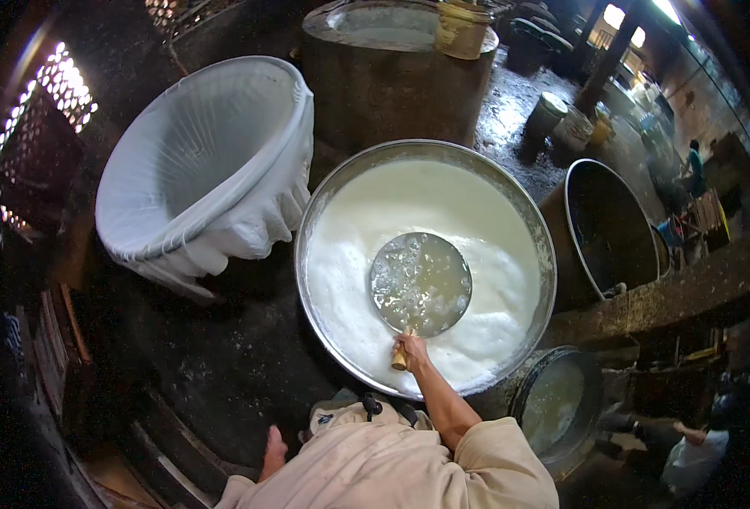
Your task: The person transfers liquid between large metal vats using a ladle and a handheld strainer. They stir the white liquid with the ladle and lift the strainer to separate solids from the liquid.
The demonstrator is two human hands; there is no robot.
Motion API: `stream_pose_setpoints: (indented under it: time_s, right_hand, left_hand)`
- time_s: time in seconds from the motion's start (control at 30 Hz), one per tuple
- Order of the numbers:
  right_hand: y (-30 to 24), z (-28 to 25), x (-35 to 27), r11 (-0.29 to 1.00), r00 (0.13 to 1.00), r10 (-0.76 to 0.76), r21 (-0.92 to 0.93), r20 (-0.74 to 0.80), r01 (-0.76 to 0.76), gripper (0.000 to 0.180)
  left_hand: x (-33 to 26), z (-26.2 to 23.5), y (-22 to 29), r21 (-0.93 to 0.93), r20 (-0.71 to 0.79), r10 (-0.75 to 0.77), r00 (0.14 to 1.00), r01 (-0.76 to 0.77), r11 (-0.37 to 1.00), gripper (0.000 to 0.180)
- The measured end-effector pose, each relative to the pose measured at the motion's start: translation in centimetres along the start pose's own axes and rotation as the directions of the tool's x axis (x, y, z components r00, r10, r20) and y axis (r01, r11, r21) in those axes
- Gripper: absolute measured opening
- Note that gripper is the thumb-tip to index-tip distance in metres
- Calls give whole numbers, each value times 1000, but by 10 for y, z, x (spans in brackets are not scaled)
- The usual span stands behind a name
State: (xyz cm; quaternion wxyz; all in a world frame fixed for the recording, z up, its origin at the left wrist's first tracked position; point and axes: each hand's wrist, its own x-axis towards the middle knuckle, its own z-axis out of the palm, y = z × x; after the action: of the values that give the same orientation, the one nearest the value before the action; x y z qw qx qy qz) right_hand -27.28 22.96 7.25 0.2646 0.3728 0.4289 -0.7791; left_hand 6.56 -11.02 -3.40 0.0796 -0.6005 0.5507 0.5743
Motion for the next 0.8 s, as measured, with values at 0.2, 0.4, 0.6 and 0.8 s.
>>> stream_pose_setpoints:
  time_s: [0.2, 0.4, 0.6, 0.8]
  right_hand:
    - [-14, -59, 7, 991, 966, -94, -112, -241, 68, 8]
    - [-70, -148, -34, 763, 558, -616, -597, -555, 249, 15]
    - [-112, -248, -162, 588, 168, -807, -747, -566, 310, 40]
    - [-90, -415, -274, 532, 24, -846, -846, -533, -41, 31]
  left_hand:
    - [-7, 42, 47, -274, 204, -170, 964, 223, 936, 39]
    - [-4, 85, 110, -85, 316, -30, 948, 60, 995, 37]
    - [-18, 148, 156, 60, 422, 4, 907, -32, 998, 33]
    - [-40, 202, 140, 173, 537, -31, 843, -74, 982, 29]
